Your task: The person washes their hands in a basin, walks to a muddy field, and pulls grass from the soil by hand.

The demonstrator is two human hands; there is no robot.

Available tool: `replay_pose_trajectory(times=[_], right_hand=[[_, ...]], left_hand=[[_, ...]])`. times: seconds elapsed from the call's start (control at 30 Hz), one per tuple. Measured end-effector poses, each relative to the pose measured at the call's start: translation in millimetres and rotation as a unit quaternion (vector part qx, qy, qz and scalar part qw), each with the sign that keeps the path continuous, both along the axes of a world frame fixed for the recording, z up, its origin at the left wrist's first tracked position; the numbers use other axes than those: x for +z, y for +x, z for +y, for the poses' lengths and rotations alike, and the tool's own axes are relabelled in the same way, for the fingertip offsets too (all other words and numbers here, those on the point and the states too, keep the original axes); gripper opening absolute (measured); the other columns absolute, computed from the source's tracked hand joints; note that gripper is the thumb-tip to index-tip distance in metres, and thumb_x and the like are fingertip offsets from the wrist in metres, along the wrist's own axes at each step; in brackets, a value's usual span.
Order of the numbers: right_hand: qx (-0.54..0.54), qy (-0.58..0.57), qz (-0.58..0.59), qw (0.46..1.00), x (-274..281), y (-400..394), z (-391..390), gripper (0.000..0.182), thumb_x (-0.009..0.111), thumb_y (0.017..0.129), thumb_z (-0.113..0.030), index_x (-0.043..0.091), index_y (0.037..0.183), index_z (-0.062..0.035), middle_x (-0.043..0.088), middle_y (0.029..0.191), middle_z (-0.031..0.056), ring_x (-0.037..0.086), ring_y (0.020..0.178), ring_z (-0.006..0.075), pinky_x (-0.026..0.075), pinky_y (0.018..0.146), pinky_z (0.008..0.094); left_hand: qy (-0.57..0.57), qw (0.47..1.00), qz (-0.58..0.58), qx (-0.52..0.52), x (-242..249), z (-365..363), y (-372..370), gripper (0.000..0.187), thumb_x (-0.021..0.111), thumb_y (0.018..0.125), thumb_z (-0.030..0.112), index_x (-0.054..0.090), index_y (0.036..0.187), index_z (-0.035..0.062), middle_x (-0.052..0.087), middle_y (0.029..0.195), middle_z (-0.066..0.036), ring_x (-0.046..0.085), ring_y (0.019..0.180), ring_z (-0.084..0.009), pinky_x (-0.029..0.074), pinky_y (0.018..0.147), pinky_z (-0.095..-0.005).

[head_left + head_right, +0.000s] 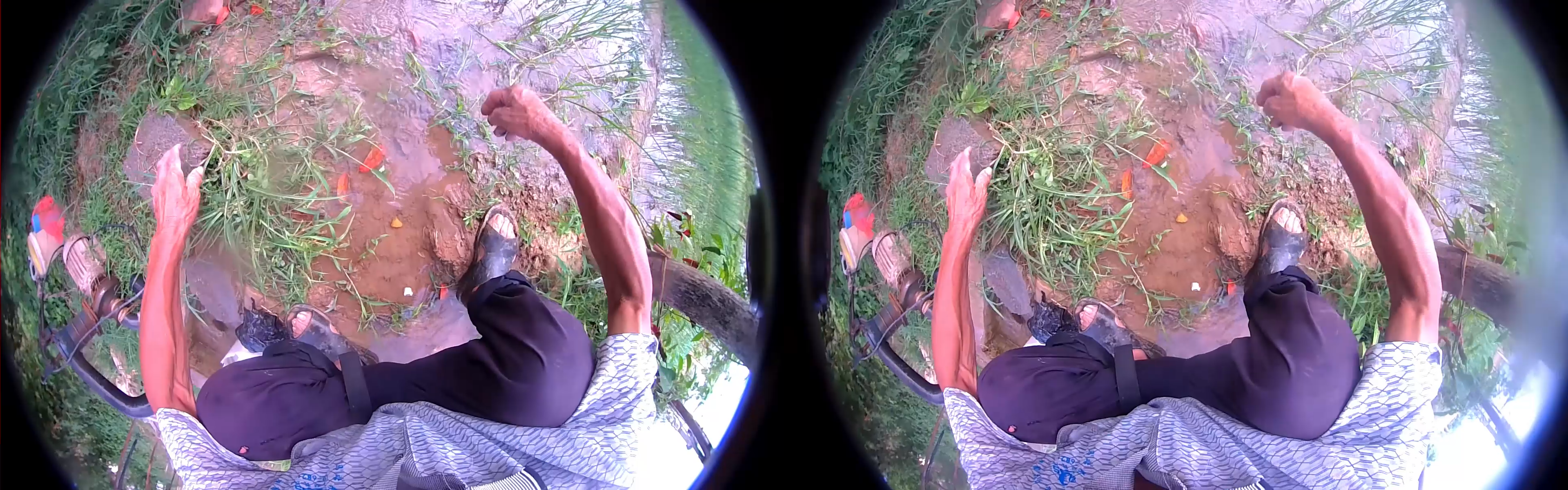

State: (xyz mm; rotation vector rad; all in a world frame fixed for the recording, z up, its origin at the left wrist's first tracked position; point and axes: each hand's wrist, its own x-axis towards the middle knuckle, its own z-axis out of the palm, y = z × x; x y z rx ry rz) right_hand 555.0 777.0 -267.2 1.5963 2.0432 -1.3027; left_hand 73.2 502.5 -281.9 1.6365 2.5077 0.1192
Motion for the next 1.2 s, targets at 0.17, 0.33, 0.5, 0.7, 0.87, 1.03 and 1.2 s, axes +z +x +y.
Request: replay_pose_trajectory(times=[0.17, 0.33, 0.5, 0.7, 0.87, 1.03, 1.2], right_hand=[[0.076, 0.230, -0.076, 0.967, -113, 60, -28, 0.043, 0.065, 0.078, -0.021, 0.061, 0.118, -0.0052, 0.063, 0.110, 0.0224, 0.060, 0.102, 0.0394, 0.049, 0.090, 0.0450], [0.176, 0.346, -0.056, 0.920, -142, 18, -37, 0.062, 0.066, 0.072, -0.012, 0.048, 0.131, -0.0102, 0.049, 0.121, 0.0191, 0.049, 0.113, 0.0386, 0.047, 0.089, 0.0503], [0.259, 0.321, -0.085, 0.907, -180, 15, -23, 0.030, 0.059, 0.079, -0.009, 0.052, 0.107, -0.0028, 0.053, 0.103, 0.0221, 0.057, 0.096, 0.0362, 0.053, 0.072, 0.0486], [0.318, 0.243, -0.117, 0.909, -184, 4, -5, 0.022, 0.058, 0.086, -0.014, 0.051, 0.100, 0.0012, 0.064, 0.086, 0.0243, 0.066, 0.081, 0.0400, 0.054, 0.068, 0.0496], [0.340, 0.186, -0.131, 0.912, -181, 7, -1, 0.028, 0.059, 0.086, -0.016, 0.048, 0.105, 0.0007, 0.065, 0.080, 0.0232, 0.068, 0.077, 0.0380, 0.053, 0.066, 0.0485], [0.336, 0.197, -0.055, 0.919, -202, 17, 7, 0.027, 0.061, 0.084, -0.015, 0.047, 0.100, 0.0020, 0.064, 0.074, 0.0237, 0.065, 0.072, 0.0426, 0.051, 0.062, 0.0507], [0.237, 0.171, 0.012, 0.956, -180, 30, 11, 0.029, 0.063, 0.080, -0.021, 0.047, 0.097, -0.0038, 0.061, 0.069, 0.0257, 0.061, 0.067, 0.0472, 0.048, 0.061, 0.0545]], left_hand=[[-0.177, 0.977, 0.114, 0.036, -40, 8, -20, 0.075, 0.059, 0.088, 0.038, 0.033, 0.144, -0.0047, 0.035, 0.149, -0.025, 0.033, 0.140, -0.0367, 0.026, 0.115, -0.0413], [-0.207, 0.974, 0.081, 0.051, -24, 21, -12, 0.080, 0.061, 0.085, 0.041, 0.034, 0.144, -0.0055, 0.033, 0.150, -0.026, 0.031, 0.140, -0.0366, 0.023, 0.117, -0.0392], [-0.229, 0.969, 0.065, 0.069, -16, 30, -6, 0.082, 0.065, 0.083, 0.038, 0.034, 0.144, -0.0063, 0.033, 0.150, -0.026, 0.031, 0.141, -0.0356, 0.023, 0.117, -0.0382], [-0.215, 0.969, 0.048, 0.111, -19, 32, -4, 0.083, 0.061, 0.084, 0.044, 0.033, 0.145, -0.0051, 0.030, 0.152, -0.025, 0.028, 0.142, -0.0368, 0.020, 0.118, -0.0394], [-0.191, 0.970, 0.072, 0.134, -35, 25, 2, 0.084, 0.062, 0.084, 0.044, 0.031, 0.146, -0.0032, 0.029, 0.154, -0.022, 0.027, 0.143, -0.0371, 0.019, 0.118, -0.0393], [-0.190, 0.970, 0.067, 0.138, -26, 28, 0, 0.086, 0.064, 0.083, 0.045, 0.032, 0.146, -0.0031, 0.030, 0.153, -0.022, 0.027, 0.143, -0.0347, 0.019, 0.118, -0.0378], [-0.189, 0.968, 0.040, 0.159, -21, 37, 3, 0.086, 0.066, 0.081, 0.045, 0.035, 0.145, -0.0040, 0.031, 0.153, -0.022, 0.030, 0.143, -0.0306, 0.021, 0.117, -0.0354]])
